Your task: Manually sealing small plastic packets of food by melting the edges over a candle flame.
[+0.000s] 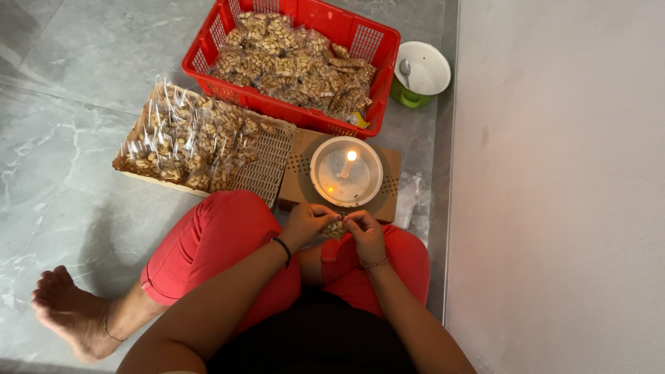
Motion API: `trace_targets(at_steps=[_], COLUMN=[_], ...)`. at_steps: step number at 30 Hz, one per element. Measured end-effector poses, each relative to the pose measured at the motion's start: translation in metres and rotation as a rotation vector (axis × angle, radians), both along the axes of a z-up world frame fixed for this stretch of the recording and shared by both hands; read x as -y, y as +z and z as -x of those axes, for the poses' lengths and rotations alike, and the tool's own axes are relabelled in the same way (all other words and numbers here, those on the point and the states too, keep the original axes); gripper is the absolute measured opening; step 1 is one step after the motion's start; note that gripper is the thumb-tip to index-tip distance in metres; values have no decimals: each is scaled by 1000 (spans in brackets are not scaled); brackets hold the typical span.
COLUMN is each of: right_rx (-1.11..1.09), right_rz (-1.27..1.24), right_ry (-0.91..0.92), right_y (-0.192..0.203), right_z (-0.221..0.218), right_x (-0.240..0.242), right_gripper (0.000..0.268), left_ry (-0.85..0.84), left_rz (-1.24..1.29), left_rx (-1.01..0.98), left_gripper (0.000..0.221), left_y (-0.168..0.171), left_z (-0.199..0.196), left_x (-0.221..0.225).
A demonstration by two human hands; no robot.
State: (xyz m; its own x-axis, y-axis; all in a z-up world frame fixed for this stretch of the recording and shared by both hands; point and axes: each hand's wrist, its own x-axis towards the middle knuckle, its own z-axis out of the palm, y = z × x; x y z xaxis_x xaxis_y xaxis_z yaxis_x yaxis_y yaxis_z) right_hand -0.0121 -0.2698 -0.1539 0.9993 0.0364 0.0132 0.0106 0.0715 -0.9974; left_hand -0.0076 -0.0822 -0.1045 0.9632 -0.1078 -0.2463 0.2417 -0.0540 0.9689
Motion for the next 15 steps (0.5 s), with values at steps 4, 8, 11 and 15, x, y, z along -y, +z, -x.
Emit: trace_targets(at_steps=[4,8,11,15], right_rx=[-26,-33,-38,-7], right_rz=[-56,-59,-48,-21], right_ry=[-33,-26,-15,-15], right_y=[9,14,13,16], right_z=[2,2,3,4], right_x=[-6,-7,-9,-8], right_gripper=[8,8,14,13], left_ry=[7,22,34,36], left_rz=[29,65,46,70], left_rx=[1,-8,-6,-58], left_gripper=[17,17,15,14], left_y=[5,-3,5,2], left_z=[-1,-2,-1,0], left_x=[-1,1,0,2])
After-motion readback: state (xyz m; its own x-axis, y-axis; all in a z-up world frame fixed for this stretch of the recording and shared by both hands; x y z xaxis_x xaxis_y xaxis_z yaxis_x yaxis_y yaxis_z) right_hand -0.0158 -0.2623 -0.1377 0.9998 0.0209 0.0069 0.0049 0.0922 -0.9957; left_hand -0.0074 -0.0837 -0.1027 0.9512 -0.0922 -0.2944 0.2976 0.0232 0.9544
